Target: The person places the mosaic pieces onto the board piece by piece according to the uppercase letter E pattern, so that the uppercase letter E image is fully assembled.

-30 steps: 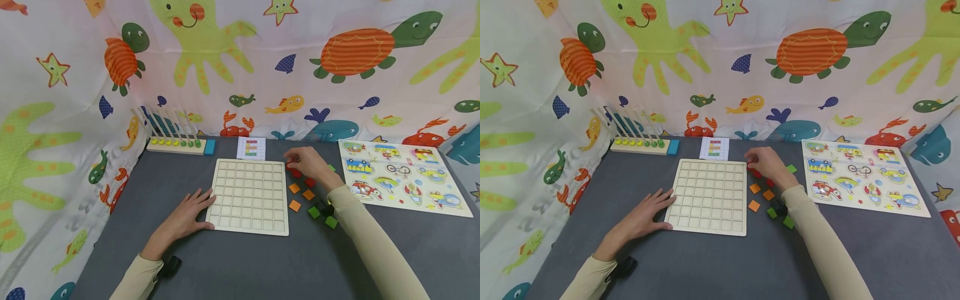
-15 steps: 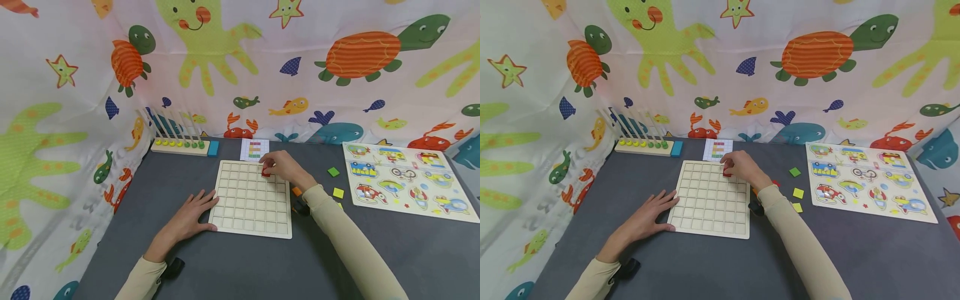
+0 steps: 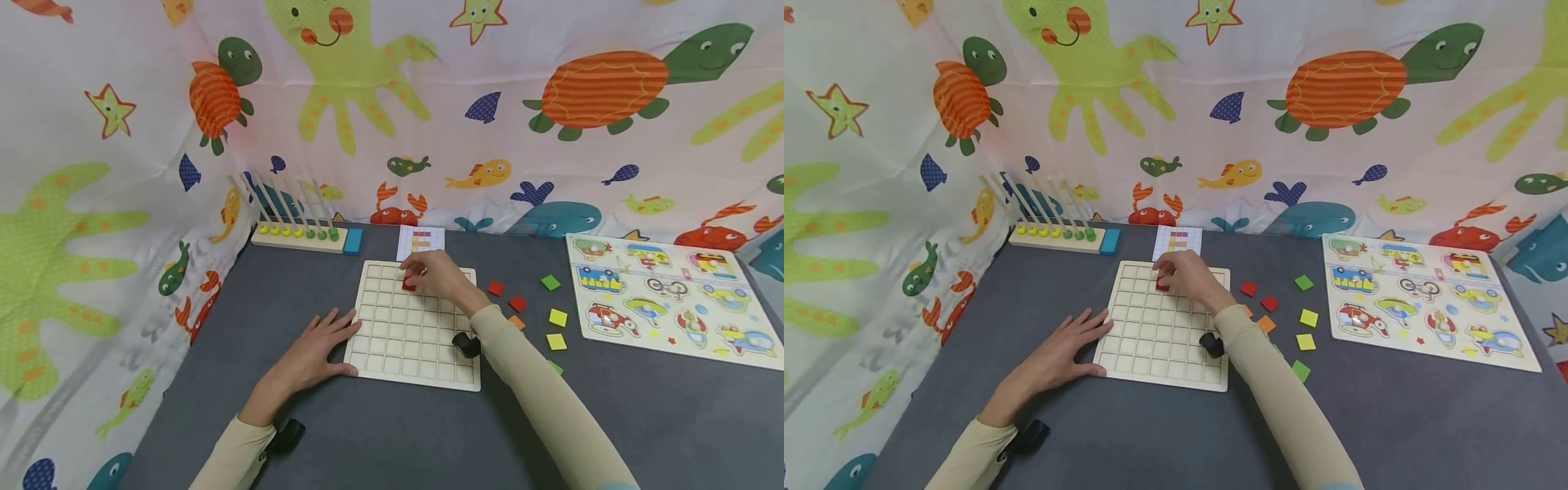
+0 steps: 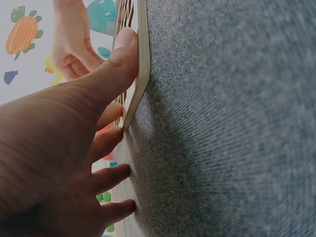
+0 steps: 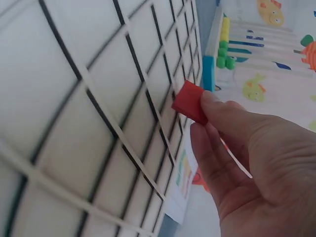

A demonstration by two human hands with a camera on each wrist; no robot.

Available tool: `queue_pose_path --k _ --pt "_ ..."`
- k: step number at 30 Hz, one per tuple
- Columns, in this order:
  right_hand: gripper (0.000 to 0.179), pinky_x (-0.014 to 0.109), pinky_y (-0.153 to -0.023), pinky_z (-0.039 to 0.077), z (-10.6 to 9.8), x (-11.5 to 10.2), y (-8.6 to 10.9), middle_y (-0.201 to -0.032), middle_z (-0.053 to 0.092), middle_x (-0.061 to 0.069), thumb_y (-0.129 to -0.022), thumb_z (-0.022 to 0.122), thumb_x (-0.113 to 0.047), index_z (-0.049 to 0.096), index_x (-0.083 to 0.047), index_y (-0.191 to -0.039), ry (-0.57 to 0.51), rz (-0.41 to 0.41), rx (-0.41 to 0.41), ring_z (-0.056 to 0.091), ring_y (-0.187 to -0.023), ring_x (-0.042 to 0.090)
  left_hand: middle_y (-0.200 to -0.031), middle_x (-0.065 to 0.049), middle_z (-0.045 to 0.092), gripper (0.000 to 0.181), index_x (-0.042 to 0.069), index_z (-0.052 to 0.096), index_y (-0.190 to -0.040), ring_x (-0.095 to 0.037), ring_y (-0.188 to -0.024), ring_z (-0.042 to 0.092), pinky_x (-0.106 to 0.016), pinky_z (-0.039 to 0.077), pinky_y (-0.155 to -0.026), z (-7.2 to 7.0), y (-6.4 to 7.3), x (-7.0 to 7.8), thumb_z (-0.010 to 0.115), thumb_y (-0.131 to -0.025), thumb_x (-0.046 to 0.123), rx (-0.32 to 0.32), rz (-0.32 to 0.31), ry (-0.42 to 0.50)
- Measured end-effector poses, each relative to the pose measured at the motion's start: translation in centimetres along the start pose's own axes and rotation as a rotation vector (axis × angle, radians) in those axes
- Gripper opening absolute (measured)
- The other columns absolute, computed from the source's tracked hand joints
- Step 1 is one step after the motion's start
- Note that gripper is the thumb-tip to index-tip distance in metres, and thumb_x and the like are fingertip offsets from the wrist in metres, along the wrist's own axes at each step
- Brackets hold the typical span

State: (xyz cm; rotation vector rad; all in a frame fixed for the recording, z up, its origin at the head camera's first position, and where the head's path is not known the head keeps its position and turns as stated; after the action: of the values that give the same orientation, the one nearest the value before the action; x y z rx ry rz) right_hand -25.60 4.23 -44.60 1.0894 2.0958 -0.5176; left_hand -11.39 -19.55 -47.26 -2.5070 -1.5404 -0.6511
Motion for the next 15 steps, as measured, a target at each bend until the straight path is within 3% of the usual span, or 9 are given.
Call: queue_pose_path --k 6,15 --pt "0.02 0.033 -0.077 0.053 1.0 0.0 -0.5 -0.091 0.07 0.007 -0.087 0.072 -0.001 0.071 0.001 -0.107 -0.018 -0.019 0.031 0.064 -0.086 0.019 -0.16 -0.007 0.027 0.087 0.013 0.04 -0.151 -0.039 -0.146 0.019 -0.063 0.015 -0.115 -0.1 0.0 0.2 0.078 -0.078 0.044 -0.007 0.002 0.006" --pt "0.016 0.032 -0.08 0.053 2.0 0.0 -0.9 -0.091 0.07 0.004 -0.089 0.072 -0.005 0.072 -0.002 -0.105 0.017 -0.012 0.015 0.063 -0.086 0.017 -0.16 -0.006 0.027 0.088 0.014 0.04 -0.151 -0.038 -0.147 0.018 -0.062 0.014 -0.116 -0.1 0.0 0.0 0.078 -0.078 0.045 -0.01 -0.011 0.017"
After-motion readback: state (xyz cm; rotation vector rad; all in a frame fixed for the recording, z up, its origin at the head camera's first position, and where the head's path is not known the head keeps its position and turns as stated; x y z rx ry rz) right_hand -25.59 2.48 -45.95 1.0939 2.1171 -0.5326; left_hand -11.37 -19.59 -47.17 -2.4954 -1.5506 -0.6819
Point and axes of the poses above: each hand's wrist, its own y-axis away from the middle knuckle, its own z-axis out of the palm, x = y × z, the point moved 3 cm from there along -y, towards the middle knuckle
